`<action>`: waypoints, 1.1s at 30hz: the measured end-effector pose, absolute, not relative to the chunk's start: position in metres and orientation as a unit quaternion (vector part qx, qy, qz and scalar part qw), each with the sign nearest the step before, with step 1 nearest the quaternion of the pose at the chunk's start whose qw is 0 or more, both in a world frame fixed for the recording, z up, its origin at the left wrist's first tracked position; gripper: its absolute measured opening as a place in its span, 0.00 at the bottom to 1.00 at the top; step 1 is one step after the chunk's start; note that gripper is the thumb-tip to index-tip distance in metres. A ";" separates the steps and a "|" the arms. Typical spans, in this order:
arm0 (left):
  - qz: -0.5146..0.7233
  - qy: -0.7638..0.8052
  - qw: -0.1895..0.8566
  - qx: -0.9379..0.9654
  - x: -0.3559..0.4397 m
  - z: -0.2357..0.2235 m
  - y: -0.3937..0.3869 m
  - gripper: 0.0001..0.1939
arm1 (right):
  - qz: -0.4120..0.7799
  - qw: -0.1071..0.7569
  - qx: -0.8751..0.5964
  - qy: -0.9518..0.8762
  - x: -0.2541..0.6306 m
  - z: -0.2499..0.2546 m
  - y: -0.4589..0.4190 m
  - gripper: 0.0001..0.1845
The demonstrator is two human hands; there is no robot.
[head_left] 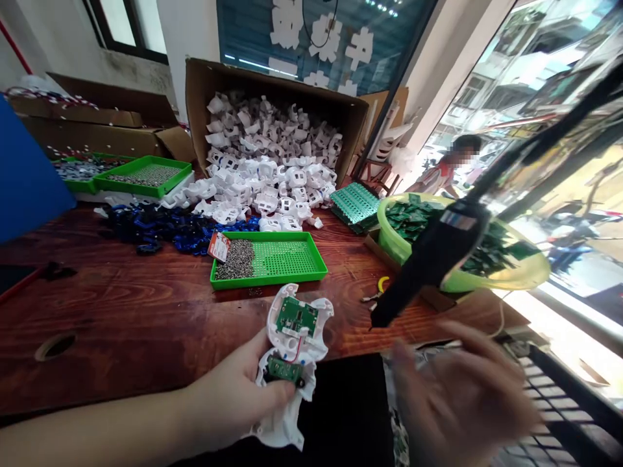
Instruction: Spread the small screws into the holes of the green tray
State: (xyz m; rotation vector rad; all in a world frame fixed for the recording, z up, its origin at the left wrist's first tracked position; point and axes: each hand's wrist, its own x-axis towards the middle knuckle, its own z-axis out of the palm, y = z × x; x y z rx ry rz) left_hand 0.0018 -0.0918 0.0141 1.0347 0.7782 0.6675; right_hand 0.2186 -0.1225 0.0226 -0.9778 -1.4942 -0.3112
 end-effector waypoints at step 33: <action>0.340 0.337 0.494 0.726 0.003 -0.019 -0.143 0.26 | -0.063 0.383 -0.233 -0.892 0.182 -0.003 -0.142 0.14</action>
